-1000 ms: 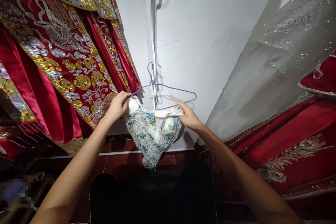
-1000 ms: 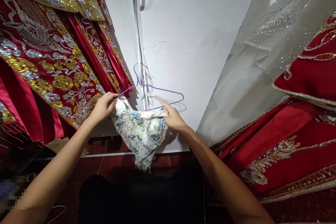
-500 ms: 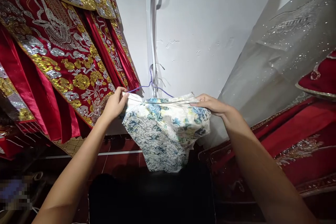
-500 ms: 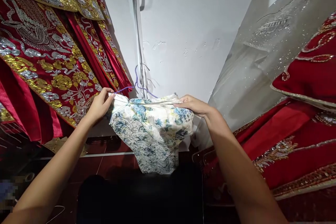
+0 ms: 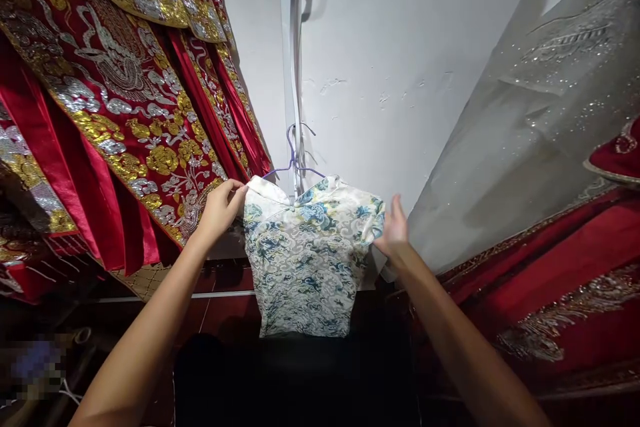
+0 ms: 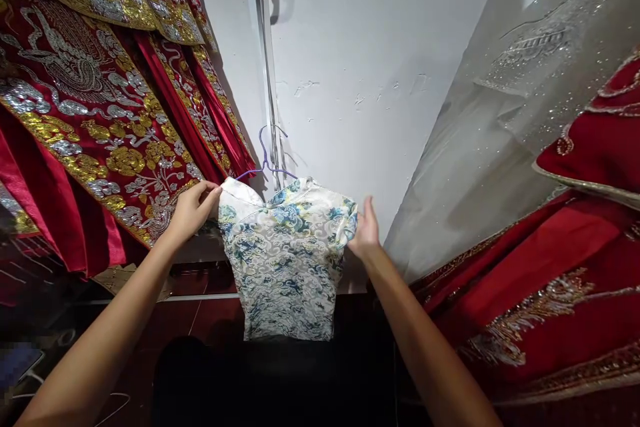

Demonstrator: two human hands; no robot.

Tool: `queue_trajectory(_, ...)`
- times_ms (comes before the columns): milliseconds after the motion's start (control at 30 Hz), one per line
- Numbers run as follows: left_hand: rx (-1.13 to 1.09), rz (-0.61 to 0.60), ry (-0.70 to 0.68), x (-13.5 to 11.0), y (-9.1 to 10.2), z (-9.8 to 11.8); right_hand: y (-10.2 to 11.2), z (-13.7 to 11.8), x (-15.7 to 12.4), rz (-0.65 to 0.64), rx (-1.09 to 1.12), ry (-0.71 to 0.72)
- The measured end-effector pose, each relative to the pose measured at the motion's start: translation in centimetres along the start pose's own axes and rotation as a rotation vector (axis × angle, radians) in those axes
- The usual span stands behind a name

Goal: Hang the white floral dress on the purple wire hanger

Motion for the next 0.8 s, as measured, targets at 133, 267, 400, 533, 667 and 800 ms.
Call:
queue_trajectory(133,0.082,0.154,-0.042,-0.1,1.8,1.5,1.3,-1.3,0.8,0.043,0.158,-0.051)
queue_trajectory(267,0.065,0.435,-0.055,0.7,3.7,4.7,-0.6,-6.0,0.7,0.119,0.216,0.04)
queue_trajectory(400,-0.522,0.19,0.205,3.0,-0.4,4.0,-6.6,-9.3,-2.0,-0.014,0.067,0.147)
queue_trajectory(533,-1.052,0.056,0.421,2.6,-2.9,3.9,-12.1,-10.1,-6.3,-0.457,-0.119,0.258)
queue_trajectory(667,-1.07,-0.059,0.451,-1.4,-1.8,4.8,-10.5,-7.7,-6.4,-0.464,-0.238,0.215)
queue_trajectory(800,-0.643,-0.328,0.317,-5.4,0.7,6.5,-7.1,-2.5,-4.1,-0.259,-0.307,0.038)
Point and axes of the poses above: each hand's wrist, its own x-axis towards the middle knuckle, its own y-axis out of the back of the hand, z = x × y, the point moved 9 cm from there along x, towards the middle knuckle, and after that the axes turned 14 degrees about -y, right-handed, at the moved point
